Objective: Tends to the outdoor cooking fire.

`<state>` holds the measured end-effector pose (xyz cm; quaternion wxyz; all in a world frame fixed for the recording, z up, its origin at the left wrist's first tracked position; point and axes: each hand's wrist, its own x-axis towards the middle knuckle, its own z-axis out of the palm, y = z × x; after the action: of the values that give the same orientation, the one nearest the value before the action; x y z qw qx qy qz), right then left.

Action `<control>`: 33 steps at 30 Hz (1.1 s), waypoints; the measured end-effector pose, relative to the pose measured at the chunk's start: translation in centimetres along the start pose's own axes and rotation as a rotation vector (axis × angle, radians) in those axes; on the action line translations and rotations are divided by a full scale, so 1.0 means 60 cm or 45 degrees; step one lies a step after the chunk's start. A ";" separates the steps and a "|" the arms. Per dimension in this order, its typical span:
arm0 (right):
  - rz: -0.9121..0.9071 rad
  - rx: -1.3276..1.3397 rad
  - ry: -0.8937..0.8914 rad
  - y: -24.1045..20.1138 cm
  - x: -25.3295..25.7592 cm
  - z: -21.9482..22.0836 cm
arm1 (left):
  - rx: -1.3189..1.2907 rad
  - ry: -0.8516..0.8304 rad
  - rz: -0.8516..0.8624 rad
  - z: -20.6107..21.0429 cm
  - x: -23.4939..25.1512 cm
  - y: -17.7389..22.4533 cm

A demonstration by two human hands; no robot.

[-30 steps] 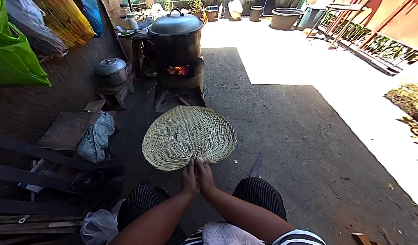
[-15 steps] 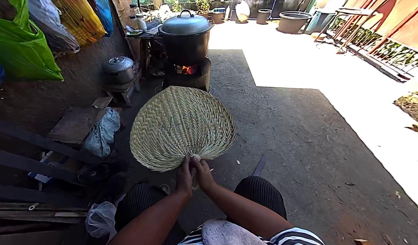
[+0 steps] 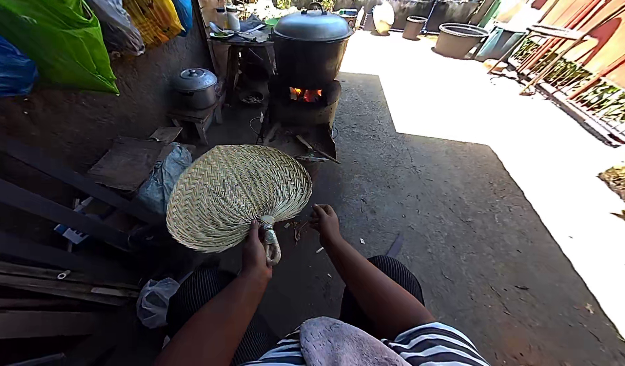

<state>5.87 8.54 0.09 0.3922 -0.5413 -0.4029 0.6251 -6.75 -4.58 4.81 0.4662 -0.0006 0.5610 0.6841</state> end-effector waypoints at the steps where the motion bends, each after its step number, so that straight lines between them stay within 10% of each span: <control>1: -0.041 -0.017 0.028 -0.014 0.013 -0.003 | -0.007 -0.003 -0.010 -0.002 -0.001 0.002; 9: -0.559 -0.852 0.076 -0.120 0.159 -0.014 | -0.028 -0.003 -0.028 0.001 0.008 0.000; 17: -0.573 -1.566 0.067 -0.186 0.253 0.040 | 0.009 0.004 -0.047 0.020 0.032 -0.002; 33: -0.546 -1.830 0.144 -0.191 0.345 0.098 | -0.028 0.010 -0.039 0.032 0.060 0.023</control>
<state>-1.54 31.45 3.82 0.0756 -0.6050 -0.7876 0.0891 -8.65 -0.71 4.69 0.4744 -0.0169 0.5551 0.6831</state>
